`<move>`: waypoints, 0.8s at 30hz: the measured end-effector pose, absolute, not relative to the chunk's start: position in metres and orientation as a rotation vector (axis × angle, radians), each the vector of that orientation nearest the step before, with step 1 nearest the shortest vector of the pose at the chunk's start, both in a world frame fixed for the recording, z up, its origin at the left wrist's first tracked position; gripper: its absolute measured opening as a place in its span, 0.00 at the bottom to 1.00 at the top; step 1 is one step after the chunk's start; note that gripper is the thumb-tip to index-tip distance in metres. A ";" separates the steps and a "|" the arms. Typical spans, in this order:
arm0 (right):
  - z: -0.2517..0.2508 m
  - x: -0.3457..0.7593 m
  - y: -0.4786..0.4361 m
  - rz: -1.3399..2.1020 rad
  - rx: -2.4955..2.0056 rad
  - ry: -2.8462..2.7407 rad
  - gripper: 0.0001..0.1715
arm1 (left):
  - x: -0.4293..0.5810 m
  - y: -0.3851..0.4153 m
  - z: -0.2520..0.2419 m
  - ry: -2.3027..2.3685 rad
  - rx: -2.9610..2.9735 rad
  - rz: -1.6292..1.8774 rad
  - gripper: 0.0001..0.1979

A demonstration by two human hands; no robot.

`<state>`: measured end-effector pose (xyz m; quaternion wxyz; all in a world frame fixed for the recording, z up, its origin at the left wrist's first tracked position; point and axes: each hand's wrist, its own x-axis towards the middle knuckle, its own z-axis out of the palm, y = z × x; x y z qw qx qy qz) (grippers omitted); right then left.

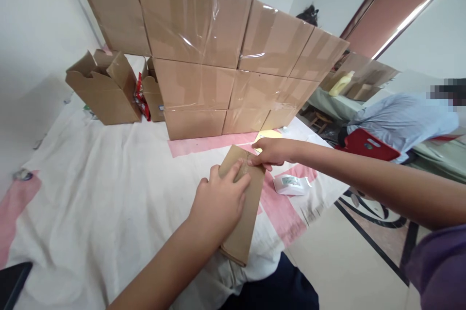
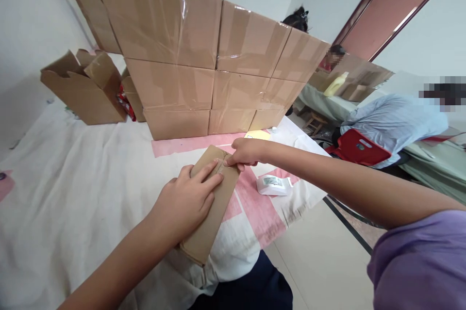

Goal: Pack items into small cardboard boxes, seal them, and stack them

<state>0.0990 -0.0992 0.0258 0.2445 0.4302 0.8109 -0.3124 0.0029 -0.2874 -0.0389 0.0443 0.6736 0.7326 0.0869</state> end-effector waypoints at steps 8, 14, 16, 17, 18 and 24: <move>0.030 0.129 -0.090 -1.021 1.276 2.085 0.42 | 0.003 -0.289 -0.038 2.250 2.116 0.313 0.22; 0.003 0.203 -0.054 -1.107 1.473 2.175 0.56 | -0.006 -0.288 -0.042 2.164 2.110 0.447 0.21; -0.008 0.230 -0.036 -1.077 1.553 2.251 0.46 | -0.007 -0.288 -0.041 2.130 2.131 0.443 0.25; -0.014 0.242 -0.025 -1.056 1.589 2.287 0.41 | -0.006 -0.288 -0.041 2.115 2.157 0.426 0.27; -0.021 0.251 -0.014 -1.027 1.619 2.330 0.36 | -0.006 -0.287 -0.040 2.102 2.189 0.404 0.28; -0.074 0.249 0.057 -0.752 1.535 2.766 0.13 | -0.005 -0.289 -0.038 2.049 2.386 0.251 0.33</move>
